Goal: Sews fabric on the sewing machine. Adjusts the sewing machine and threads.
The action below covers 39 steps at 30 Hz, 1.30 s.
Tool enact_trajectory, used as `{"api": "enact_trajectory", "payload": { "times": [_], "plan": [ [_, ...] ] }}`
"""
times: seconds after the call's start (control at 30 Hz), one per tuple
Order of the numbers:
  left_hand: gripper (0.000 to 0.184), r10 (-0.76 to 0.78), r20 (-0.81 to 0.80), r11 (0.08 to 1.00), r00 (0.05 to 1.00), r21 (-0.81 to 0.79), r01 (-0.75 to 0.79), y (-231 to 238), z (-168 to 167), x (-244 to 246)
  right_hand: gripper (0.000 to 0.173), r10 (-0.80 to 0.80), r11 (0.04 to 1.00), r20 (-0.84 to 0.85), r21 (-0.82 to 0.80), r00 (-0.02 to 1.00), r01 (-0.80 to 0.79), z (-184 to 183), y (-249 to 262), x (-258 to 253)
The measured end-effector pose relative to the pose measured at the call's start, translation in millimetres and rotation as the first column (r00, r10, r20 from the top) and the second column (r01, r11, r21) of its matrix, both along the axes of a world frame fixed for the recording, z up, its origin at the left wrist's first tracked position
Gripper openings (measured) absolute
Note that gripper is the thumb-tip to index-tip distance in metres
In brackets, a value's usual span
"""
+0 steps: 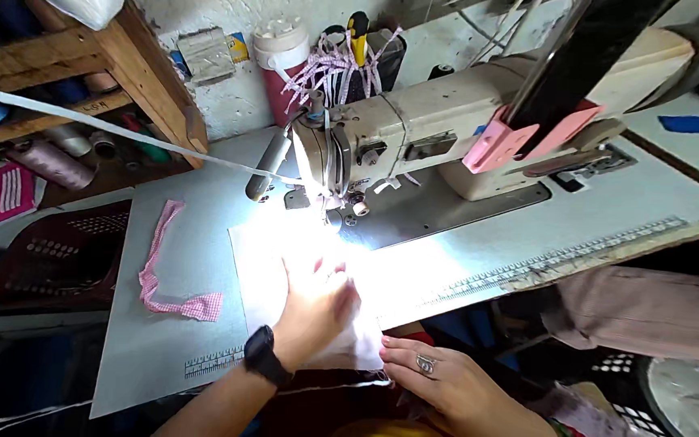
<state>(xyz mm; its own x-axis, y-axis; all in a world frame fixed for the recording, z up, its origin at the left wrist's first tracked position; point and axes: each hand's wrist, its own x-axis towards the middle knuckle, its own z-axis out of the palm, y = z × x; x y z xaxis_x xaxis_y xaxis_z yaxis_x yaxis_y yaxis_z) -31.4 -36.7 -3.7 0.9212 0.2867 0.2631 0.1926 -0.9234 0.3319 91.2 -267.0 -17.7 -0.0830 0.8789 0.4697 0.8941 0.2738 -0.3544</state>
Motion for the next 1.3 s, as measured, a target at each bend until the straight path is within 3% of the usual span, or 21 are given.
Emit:
{"api": "enact_trajectory", "payload": {
  "times": [0.2, 0.33, 0.4, 0.5, 0.6, 0.73, 0.83, 0.93, 1.0, 1.07, 1.17, 1.3],
  "plan": [
    [0.037, -0.068, -0.033, 0.996, 0.997, -0.064, 0.065, 9.4, -4.9, -10.8, 0.018, -0.058, 0.998, 0.025, 0.01, 0.998, 0.057, 1.1, 20.2, 0.3],
    [0.028, -0.064, 0.036, 0.98, 0.997, -0.186, 0.069, 14.5, -1.9, -9.4, 0.018, -0.067, 0.998, -0.001, 0.004, 0.998, 0.067, -2.9, 21.2, 1.3],
    [0.024, 0.111, 0.177, 0.923, 0.978, -0.384, -0.035, 19.2, 12.8, -2.9, 0.019, -0.107, 0.994, -0.004, 0.001, 0.994, 0.107, -6.9, 24.1, 2.4],
    [0.025, 0.41, 0.418, 0.795, 0.811, -0.599, -0.094, 25.8, 46.5, 18.4, 0.02, -0.162, 0.987, 0.018, 0.01, 0.987, 0.162, -2.6, 33.3, 4.9],
    [0.031, 0.401, 0.651, 0.872, 0.645, -0.487, -0.05, 25.4, 63.8, 46.5, 0.018, -0.18, 0.983, 0.017, -0.02, 0.984, 0.18, 5.6, 43.8, 9.7],
    [0.036, 0.385, 0.759, 0.922, 0.526, -0.34, -0.185, 25.3, 74.4, 78.3, 0.03, -0.208, 0.978, 0.028, -0.011, 0.978, 0.208, 4.0, 51.8, 12.3],
    [0.044, 0.414, 0.768, 0.907, 0.488, -0.303, -0.293, 26.0, 74.1, 84.3, 0.027, -0.217, 0.976, -0.06, 0.0, 0.974, 0.218, -4.5, 51.7, 13.8],
    [0.019, 0.408, 0.825, 0.904, 0.392, -0.305, -0.3, 24.1, 63.8, 87.9, 0.022, -0.225, 0.974, -0.159, -0.006, 0.961, 0.227, -6.7, 51.0, 15.0],
    [0.015, 0.393, 0.852, 0.904, 0.346, -0.289, -0.316, 22.9, 62.6, 88.6, 0.021, -0.235, 0.971, -0.183, -0.009, 0.955, 0.238, -7.8, 52.1, 15.2],
    [0.014, 0.445, 0.814, 0.884, 0.373, -0.334, -0.327, 17.4, 69.7, 84.5, 0.022, -0.241, 0.97, -0.18, -0.002, 0.954, 0.245, -9.9, 52.8, 15.2],
    [0.016, 0.548, 0.711, 0.827, 0.441, -0.541, -0.153, 5.4, 88.2, 74.8, 0.022, -0.243, 0.968, -0.188, 0.011, 0.952, 0.25, -10.0, 53.0, 13.6],
    [0.022, 0.603, 0.491, 0.488, 0.629, -0.851, 0.196, 0.5, 117.3, 54.1, 0.022, -0.25, 0.966, -0.191, 0.015, 0.949, 0.258, -9.7, 52.2, 11.6]
  ]
}}
